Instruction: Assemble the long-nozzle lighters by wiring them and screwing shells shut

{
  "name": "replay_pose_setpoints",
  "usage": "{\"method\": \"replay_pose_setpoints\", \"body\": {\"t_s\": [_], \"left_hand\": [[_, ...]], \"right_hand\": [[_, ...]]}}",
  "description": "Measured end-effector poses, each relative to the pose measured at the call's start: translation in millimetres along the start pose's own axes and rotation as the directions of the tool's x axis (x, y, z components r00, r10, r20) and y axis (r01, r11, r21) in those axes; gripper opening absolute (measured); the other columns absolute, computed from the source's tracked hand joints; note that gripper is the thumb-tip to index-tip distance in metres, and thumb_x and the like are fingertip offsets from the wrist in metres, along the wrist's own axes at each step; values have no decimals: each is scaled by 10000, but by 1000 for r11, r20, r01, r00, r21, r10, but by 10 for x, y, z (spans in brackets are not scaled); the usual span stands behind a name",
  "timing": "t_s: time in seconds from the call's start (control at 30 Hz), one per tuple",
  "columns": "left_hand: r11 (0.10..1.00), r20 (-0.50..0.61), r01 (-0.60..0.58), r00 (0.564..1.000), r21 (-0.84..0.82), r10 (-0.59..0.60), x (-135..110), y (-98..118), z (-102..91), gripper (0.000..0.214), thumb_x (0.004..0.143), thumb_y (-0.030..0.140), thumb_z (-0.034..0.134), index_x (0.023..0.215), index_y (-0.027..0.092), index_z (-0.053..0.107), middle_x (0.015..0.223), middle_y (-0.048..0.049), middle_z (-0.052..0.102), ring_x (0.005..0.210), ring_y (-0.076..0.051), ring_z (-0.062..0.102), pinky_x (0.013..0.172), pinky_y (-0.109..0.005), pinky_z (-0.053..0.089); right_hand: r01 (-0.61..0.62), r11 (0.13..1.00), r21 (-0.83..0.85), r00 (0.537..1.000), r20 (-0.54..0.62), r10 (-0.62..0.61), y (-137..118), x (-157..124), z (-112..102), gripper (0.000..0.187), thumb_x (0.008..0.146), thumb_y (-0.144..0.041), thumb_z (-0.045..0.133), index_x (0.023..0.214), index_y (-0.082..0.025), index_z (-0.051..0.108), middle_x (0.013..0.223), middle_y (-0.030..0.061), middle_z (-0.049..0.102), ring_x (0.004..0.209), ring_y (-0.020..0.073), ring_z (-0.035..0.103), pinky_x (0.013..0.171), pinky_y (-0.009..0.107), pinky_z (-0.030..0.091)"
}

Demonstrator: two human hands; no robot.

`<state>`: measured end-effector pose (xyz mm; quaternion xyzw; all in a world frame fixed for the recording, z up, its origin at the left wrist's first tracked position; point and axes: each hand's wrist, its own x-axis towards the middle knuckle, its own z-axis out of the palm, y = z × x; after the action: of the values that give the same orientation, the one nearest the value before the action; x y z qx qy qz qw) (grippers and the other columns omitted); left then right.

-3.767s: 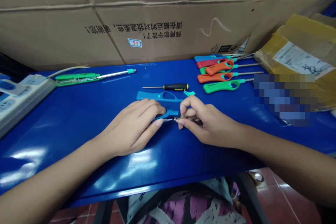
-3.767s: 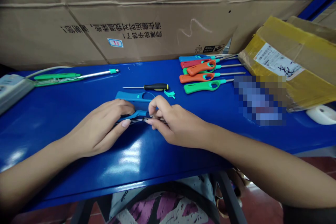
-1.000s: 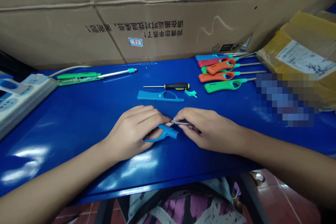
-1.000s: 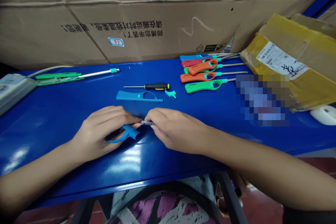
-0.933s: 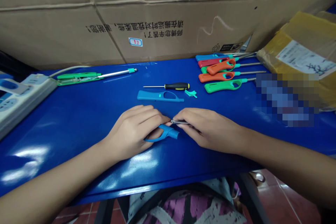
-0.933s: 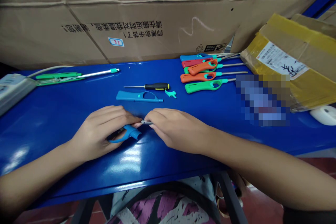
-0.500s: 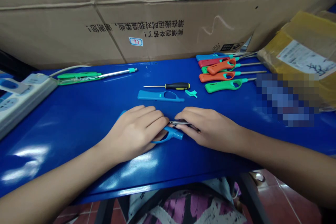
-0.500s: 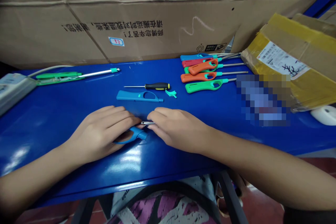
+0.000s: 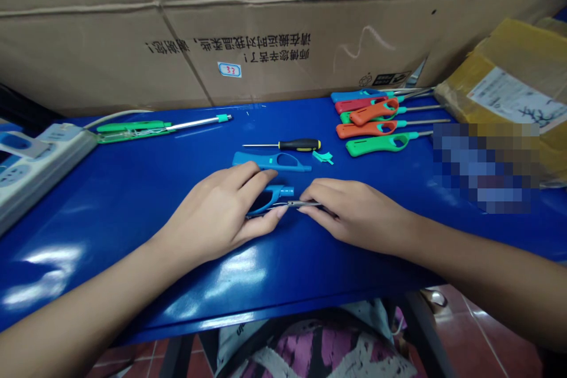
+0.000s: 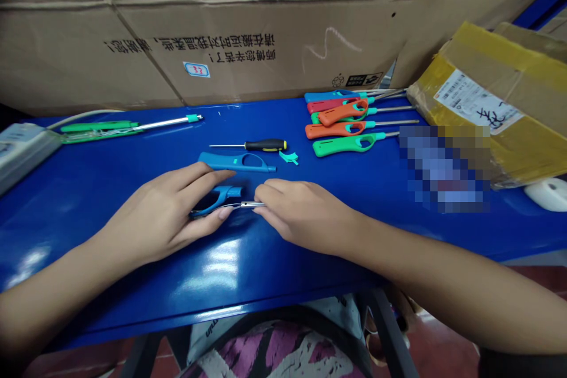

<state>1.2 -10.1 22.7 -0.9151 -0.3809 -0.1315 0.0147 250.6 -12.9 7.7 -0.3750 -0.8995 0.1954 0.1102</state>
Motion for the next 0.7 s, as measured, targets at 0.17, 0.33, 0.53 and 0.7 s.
{"method": "replay_pose_setpoints", "body": {"t_s": [0.17, 0.33, 0.53, 0.7], "left_hand": [[1000, 38, -20, 999, -23, 21, 9, 26, -11, 449, 1047, 488, 361, 1266, 147, 555, 1062, -98, 677, 811, -245, 686, 678, -361, 554], [997, 54, -71, 996, -14, 71, 15, 30, -26, 426, 1019, 505, 433, 1226, 151, 546, 1021, -94, 660, 791, -247, 668, 637, -353, 531], [989, -29, -145, 989, -24, 144, -2, 16, 28, 267, 1034, 385, 436, 1096, 132, 490, 1004, -109, 677, 756, -218, 670, 618, -338, 514], [980, -29, -197, 980, 4, 197, 8, -2, 17, 289, 1042, 403, 438, 1073, 132, 535, 1023, -126, 678, 858, -256, 686, 671, -373, 538]], "right_hand": [[0, 1000, -3, 1000, 12, 0, -7, 7, -2, 204, 1038, -288, 458, 1035, -174, 627, 1003, 58, 686, 909, 192, 664, 765, 304, 451], [5, 1000, -23, 1000, 2, -5, -15, 3, 10, 233, 1048, -309, 438, 1038, -171, 626, 997, 59, 683, 913, 198, 667, 754, 308, 446], [6, 1000, -20, 1000, 4, -5, -7, -7, 9, 232, 1049, -320, 440, 1023, -177, 621, 977, 52, 681, 892, 188, 662, 744, 299, 438], [7, 1000, -28, 1000, -8, -7, -3, -3, 3, 235, 1047, -317, 437, 1006, -174, 620, 971, 61, 681, 879, 189, 656, 733, 296, 434]]}}
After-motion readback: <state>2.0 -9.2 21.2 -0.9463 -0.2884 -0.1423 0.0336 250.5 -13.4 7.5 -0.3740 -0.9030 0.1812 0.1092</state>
